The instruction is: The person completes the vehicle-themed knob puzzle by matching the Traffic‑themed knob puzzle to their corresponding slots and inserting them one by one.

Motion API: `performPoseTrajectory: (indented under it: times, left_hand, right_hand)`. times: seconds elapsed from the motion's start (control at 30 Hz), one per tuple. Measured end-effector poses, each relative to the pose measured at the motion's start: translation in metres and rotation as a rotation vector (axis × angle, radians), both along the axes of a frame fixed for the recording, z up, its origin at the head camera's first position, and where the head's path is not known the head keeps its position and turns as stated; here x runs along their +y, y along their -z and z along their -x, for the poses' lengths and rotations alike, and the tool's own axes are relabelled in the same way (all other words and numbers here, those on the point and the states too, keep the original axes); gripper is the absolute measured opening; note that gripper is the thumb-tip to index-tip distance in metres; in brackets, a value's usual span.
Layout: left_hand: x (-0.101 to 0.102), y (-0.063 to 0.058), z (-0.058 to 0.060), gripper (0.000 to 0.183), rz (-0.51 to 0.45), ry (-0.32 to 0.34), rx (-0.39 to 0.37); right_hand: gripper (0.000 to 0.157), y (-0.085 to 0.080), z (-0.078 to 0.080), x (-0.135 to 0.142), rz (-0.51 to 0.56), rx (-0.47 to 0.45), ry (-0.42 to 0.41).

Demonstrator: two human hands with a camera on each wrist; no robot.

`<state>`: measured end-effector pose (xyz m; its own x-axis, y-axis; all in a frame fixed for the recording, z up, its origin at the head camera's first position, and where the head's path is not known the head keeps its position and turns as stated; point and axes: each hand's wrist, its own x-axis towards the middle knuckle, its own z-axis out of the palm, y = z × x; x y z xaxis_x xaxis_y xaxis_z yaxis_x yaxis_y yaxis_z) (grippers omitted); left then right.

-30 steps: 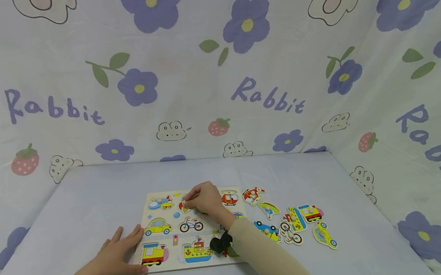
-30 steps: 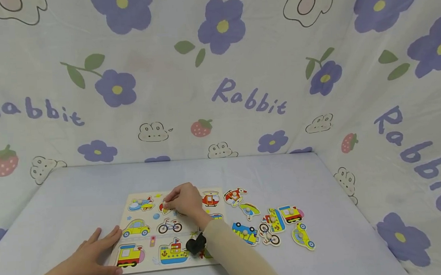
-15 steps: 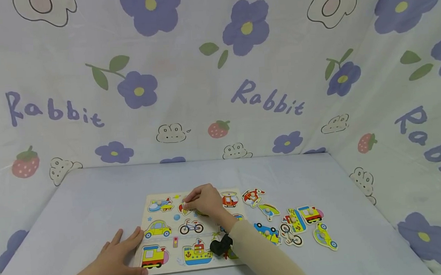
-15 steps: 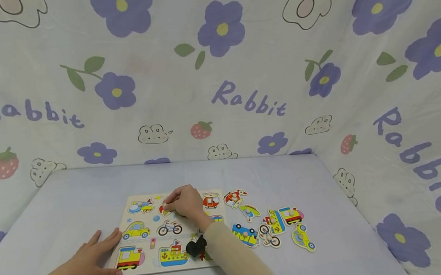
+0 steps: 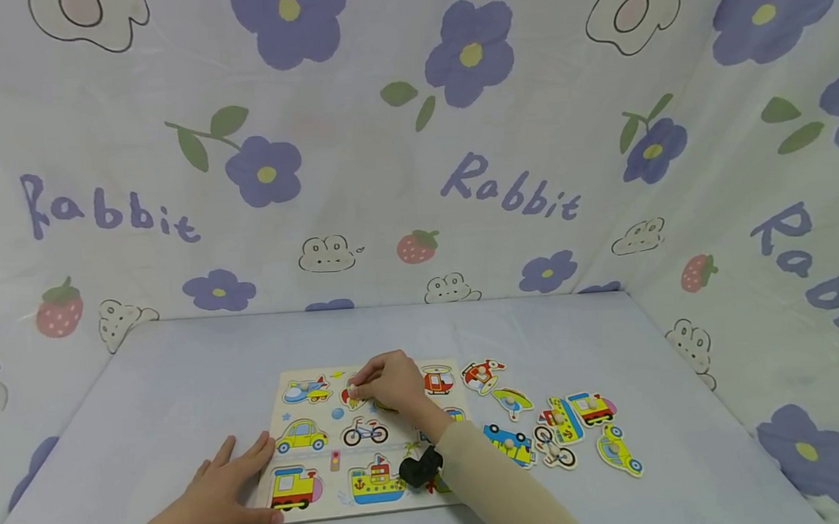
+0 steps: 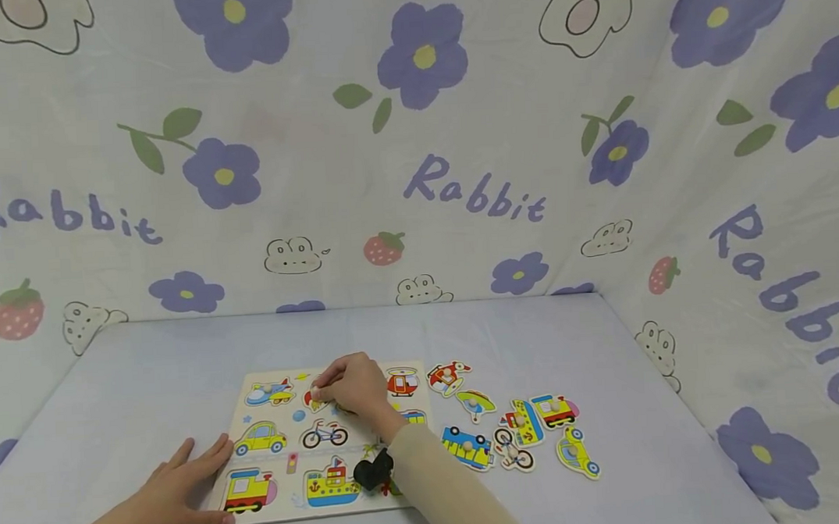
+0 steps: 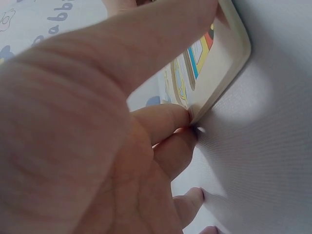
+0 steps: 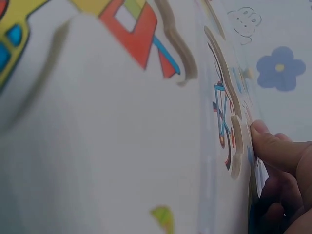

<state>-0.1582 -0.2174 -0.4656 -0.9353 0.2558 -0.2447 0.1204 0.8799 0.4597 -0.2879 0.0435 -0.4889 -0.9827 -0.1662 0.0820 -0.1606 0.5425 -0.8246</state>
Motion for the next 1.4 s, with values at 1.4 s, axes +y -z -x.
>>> performPoseTrajectory:
  times: [1.4]
  left_hand:
    - [-0.0001,0.0017,0.0011,0.112,0.007,-0.012,-0.018]
  right_hand:
    - [0.012,0.0042,0.0002,0.0004,0.127,-0.063,0.006]
